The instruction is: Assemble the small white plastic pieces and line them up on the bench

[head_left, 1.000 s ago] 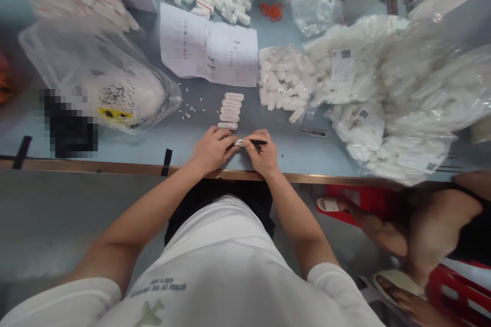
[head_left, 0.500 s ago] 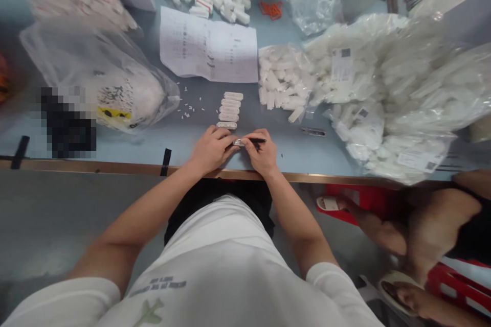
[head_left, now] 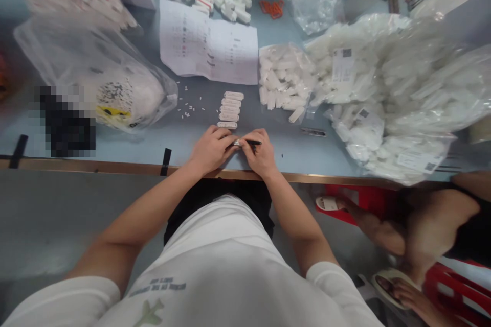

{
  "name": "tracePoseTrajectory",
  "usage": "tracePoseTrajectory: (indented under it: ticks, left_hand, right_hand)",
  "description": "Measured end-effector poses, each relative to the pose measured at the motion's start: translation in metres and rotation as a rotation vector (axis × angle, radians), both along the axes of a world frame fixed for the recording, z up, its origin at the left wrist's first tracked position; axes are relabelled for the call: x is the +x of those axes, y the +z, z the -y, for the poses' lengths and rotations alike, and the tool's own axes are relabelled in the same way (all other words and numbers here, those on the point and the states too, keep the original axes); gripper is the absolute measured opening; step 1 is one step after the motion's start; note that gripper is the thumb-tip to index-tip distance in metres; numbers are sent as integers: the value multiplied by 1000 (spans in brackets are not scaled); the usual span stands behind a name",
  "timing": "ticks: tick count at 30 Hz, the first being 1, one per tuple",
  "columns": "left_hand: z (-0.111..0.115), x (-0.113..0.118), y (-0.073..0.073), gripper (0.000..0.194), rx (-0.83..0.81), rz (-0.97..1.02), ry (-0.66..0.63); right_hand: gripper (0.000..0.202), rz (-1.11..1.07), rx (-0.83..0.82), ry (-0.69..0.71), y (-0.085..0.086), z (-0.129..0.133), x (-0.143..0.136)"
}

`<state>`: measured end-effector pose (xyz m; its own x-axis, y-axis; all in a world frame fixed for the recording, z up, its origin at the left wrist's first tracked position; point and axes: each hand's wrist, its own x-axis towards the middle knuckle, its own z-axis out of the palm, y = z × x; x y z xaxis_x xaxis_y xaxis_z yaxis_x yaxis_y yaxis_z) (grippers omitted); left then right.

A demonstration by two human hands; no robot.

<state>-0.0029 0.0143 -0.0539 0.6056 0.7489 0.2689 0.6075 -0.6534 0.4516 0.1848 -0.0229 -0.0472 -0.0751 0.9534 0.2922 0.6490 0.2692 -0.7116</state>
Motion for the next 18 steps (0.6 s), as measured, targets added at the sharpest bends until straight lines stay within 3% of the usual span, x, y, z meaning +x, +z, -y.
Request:
tracePoseTrajectory:
  ticks: [5, 18]
  left_hand:
    - [0, -1, 0, 32, 19, 5, -5]
    - [-1, -1, 0, 31, 24, -13, -6]
  right_hand:
    - [33, -98, 13, -141, -3, 3, 4]
    - [33, -68, -2, -118, -4, 3, 3]
